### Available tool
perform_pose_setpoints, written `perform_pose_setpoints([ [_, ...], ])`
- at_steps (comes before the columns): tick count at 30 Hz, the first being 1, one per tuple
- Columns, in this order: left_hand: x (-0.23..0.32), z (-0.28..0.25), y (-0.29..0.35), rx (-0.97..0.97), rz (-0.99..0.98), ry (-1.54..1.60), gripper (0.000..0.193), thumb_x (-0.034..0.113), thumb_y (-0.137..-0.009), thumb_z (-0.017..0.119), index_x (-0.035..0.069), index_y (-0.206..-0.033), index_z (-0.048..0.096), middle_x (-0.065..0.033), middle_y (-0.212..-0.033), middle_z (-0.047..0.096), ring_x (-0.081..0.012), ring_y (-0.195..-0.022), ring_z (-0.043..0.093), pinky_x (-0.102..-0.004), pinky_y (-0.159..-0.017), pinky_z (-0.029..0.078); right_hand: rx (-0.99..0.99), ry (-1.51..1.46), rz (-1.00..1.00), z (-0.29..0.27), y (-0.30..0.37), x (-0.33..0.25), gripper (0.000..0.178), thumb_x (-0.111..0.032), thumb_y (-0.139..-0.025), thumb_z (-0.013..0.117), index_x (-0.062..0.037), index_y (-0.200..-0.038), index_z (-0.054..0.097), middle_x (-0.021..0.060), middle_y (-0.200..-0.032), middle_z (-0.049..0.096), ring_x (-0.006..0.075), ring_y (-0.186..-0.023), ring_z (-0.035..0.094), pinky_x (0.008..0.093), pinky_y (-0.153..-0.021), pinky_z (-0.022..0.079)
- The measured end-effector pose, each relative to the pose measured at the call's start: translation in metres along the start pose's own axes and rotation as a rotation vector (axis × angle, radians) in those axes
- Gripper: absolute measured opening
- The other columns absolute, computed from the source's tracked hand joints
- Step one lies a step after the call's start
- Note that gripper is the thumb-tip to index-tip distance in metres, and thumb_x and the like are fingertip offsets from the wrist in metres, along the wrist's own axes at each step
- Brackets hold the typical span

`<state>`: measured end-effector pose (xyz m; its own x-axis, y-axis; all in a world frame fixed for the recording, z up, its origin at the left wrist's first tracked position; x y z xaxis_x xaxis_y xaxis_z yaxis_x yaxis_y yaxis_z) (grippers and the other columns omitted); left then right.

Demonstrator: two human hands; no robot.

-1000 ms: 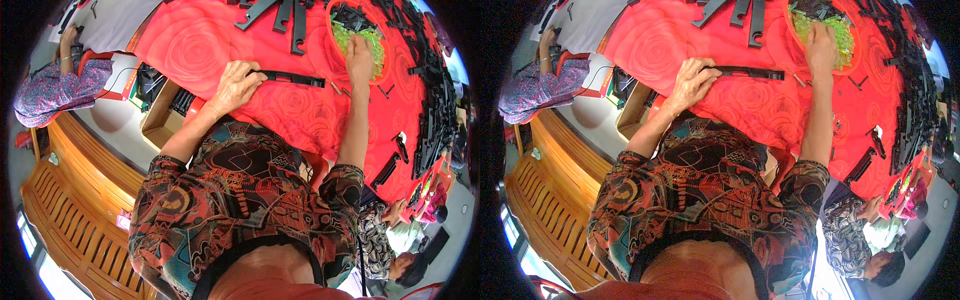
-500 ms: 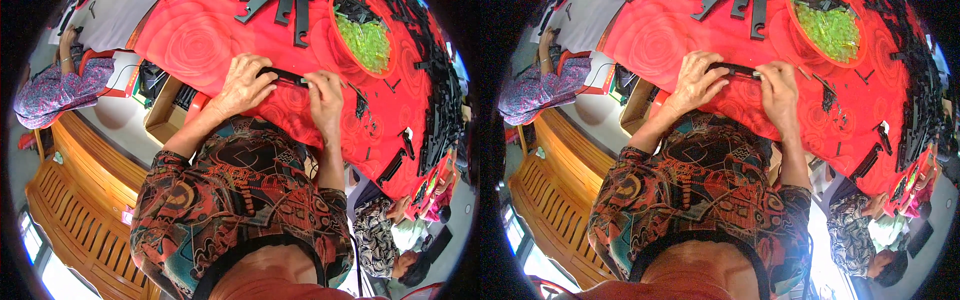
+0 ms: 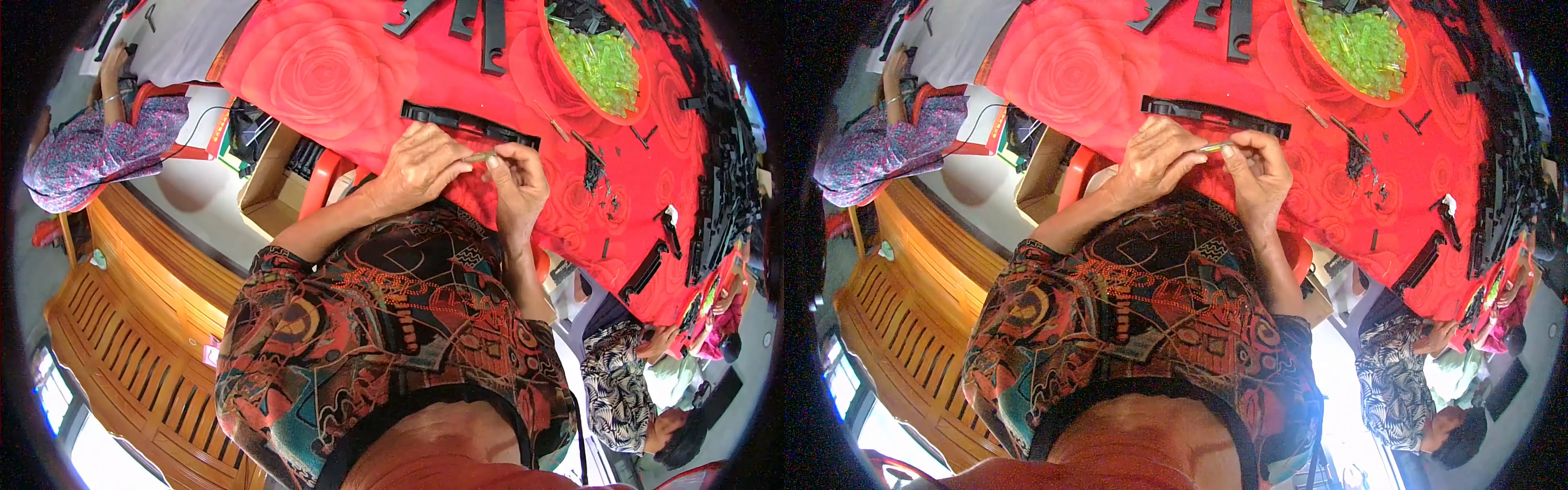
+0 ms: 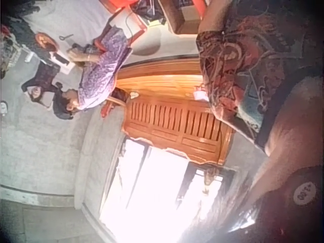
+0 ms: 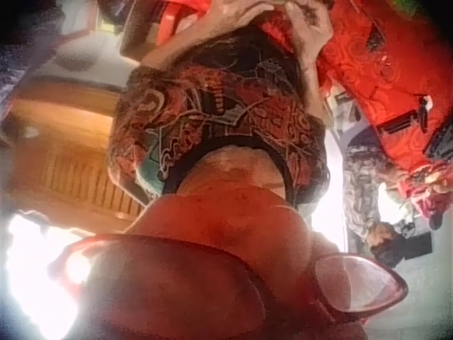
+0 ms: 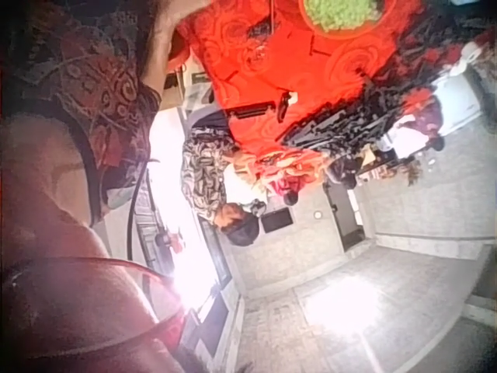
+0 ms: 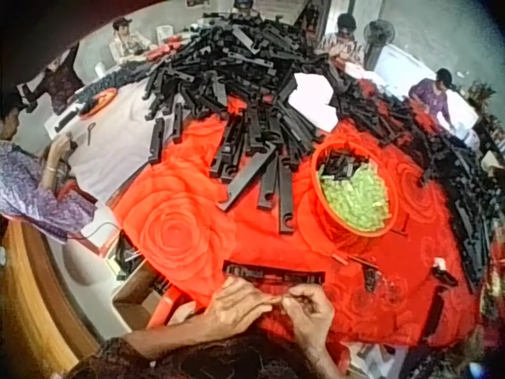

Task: The person assembles plastic components and springs by hand into toy gun parts at a table.

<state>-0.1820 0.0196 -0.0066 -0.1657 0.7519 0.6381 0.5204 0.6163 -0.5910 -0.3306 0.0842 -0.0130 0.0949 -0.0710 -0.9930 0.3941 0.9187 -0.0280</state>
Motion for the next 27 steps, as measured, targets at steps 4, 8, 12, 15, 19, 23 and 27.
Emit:
perform_pose_setpoints([
  [4, 0.001, 0.003, 0.007, -0.001, 0.044, -0.108, 0.022, 0.014, -0.071, 0.073, 0.005, -0.088, 0.062, -0.0056, -0.080, 0.058, -0.0225, -0.075, 0.055, -0.0345, -0.066, 0.040, 0.057, -0.102, 0.048, -0.003, 0.007, 0.008, 0.015, 0.002, -0.083, 0.063, 0.0011, -0.097, 0.058, 0.0012, -0.083, 0.057, 0.0073, -0.074, 0.052, 0.0201, -0.066, 0.044],
  [8, -0.004, -0.009, -0.005, 0.038, 0.087, -0.281, 0.030, 0.013, -0.068, 0.074, 0.005, -0.094, 0.062, -0.0055, -0.091, 0.057, -0.0244, -0.083, 0.055, -0.0370, -0.070, 0.041, 0.231, 0.120, -0.129, -0.011, -0.003, 0.003, 0.016, 0.001, -0.080, 0.066, -0.0002, -0.094, 0.058, 0.0002, -0.083, 0.058, 0.0060, -0.072, 0.050, 0.0194, -0.068, 0.042],
  [12, -0.023, -0.005, -0.005, -0.041, -0.004, -0.416, 0.034, 0.011, -0.064, 0.073, 0.010, -0.096, 0.062, -0.0069, -0.105, 0.052, -0.0265, -0.095, 0.049, -0.0388, -0.076, 0.039, 0.265, 0.516, -0.290, -0.008, -0.017, 0.004, 0.012, -0.003, -0.076, 0.069, -0.0038, -0.085, 0.061, 0.0036, -0.080, 0.061, 0.0141, -0.075, 0.053, 0.0276, -0.071, 0.043],
  [15, -0.025, -0.001, -0.003, -0.052, 0.019, -0.455, 0.032, 0.009, -0.063, 0.071, 0.010, -0.093, 0.063, -0.0064, -0.102, 0.052, -0.0264, -0.094, 0.049, -0.0399, -0.077, 0.038, 0.264, 0.705, -0.420, 0.003, -0.022, 0.010, 0.013, -0.005, -0.074, 0.070, -0.0075, -0.084, 0.062, 0.0051, -0.081, 0.062, 0.0212, -0.079, 0.053, 0.0339, -0.075, 0.040],
  [19, -0.023, 0.002, -0.004, -0.079, 0.021, -0.445, 0.025, 0.008, -0.063, 0.067, 0.011, -0.088, 0.066, -0.0060, -0.098, 0.052, -0.0261, -0.093, 0.049, -0.0411, -0.077, 0.037, 0.262, 0.833, -0.467, 0.008, -0.021, 0.014, 0.015, -0.007, -0.071, 0.071, -0.0100, -0.083, 0.063, 0.0027, -0.080, 0.062, 0.0221, -0.083, 0.053, 0.0361, -0.078, 0.037],
  [23, -0.026, 0.004, -0.001, -0.095, -0.008, -0.410, 0.024, 0.008, -0.065, 0.066, 0.012, -0.088, 0.066, -0.0059, -0.099, 0.052, -0.0252, -0.094, 0.050, -0.0428, -0.081, 0.037, 0.219, 0.901, -0.444, 0.012, -0.020, 0.012, 0.012, -0.010, -0.071, 0.070, -0.0107, -0.081, 0.063, 0.0019, -0.079, 0.062, 0.0229, -0.084, 0.053, 0.0374, -0.079, 0.035],
  [27, -0.026, 0.007, -0.001, -0.125, -0.004, -0.447, 0.025, 0.008, -0.066, 0.066, 0.012, -0.091, 0.066, -0.0058, -0.103, 0.054, -0.0248, -0.096, 0.051, -0.0456, -0.088, 0.036, 0.177, 0.922, -0.432, 0.010, -0.022, 0.010, 0.010, -0.012, -0.072, 0.069, -0.0106, -0.081, 0.063, 0.0027, -0.079, 0.061, 0.0237, -0.083, 0.052, 0.0382, -0.078, 0.036],
])
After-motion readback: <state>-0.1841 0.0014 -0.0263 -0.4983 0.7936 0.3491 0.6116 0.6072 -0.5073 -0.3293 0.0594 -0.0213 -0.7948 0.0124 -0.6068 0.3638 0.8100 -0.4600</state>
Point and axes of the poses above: each hand's wrist, its own y-axis away from the middle knuckle, its own z-axis out of the palm, x = y × z, the point moved 3 cm from there along -y, towards the middle knuckle
